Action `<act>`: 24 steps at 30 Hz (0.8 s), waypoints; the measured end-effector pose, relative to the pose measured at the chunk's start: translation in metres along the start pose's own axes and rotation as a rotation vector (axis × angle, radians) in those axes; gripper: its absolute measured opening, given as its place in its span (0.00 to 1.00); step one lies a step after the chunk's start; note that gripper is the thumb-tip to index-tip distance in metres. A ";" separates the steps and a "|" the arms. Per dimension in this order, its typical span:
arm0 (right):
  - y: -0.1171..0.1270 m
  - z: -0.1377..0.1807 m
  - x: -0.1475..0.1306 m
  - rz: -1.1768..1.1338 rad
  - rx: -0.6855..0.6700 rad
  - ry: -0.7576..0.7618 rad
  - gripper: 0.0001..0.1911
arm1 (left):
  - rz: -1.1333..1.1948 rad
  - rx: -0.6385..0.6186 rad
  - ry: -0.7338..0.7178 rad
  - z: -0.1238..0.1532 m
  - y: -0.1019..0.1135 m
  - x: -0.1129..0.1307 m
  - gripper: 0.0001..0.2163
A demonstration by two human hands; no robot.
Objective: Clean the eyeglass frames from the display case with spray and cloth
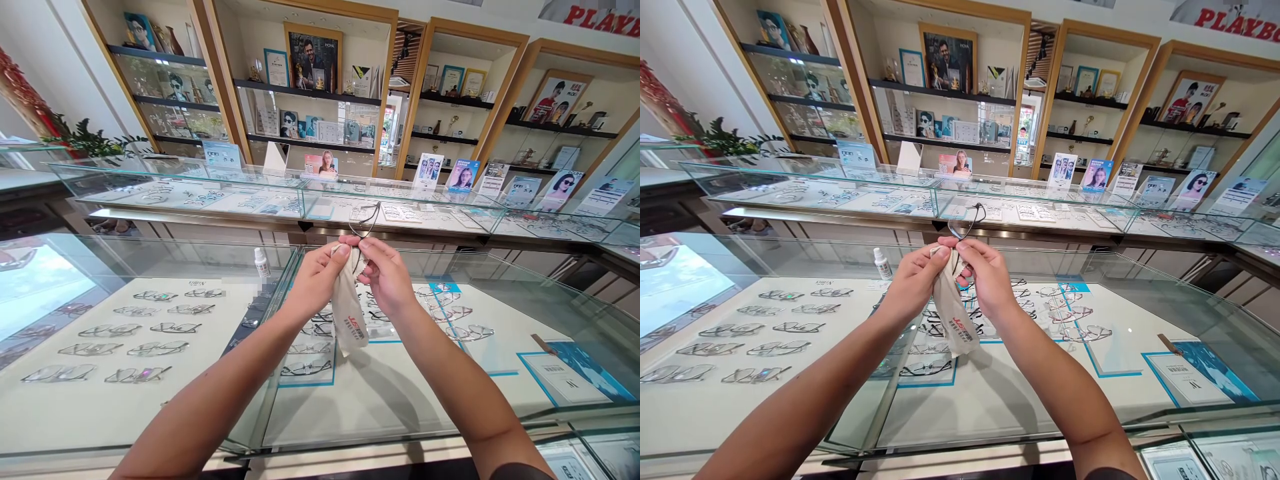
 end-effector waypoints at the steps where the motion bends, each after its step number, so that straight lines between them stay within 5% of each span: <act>1: 0.001 -0.001 0.000 0.002 0.005 -0.003 0.10 | 0.008 -0.010 -0.001 -0.001 0.001 -0.001 0.26; 8: 0.019 -0.013 -0.004 -0.004 0.041 0.068 0.09 | -0.059 -0.192 0.001 -0.004 0.012 0.009 0.22; 16: 0.046 -0.021 -0.032 -0.056 0.093 0.185 0.07 | -0.007 -0.037 0.067 -0.012 0.035 0.024 0.20; 24: 0.036 -0.015 -0.027 0.071 0.070 0.221 0.09 | 0.020 0.097 0.104 -0.013 0.039 0.027 0.24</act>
Point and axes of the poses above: each hand's wrist, its own z-axis away from the middle knuckle, its own y-axis out of the back of the hand, x = y × z, the point moved 1 cm from there along -z, towards the middle knuckle, and after that the axes turned 4 degrees about -y, right-handed, at the moved point
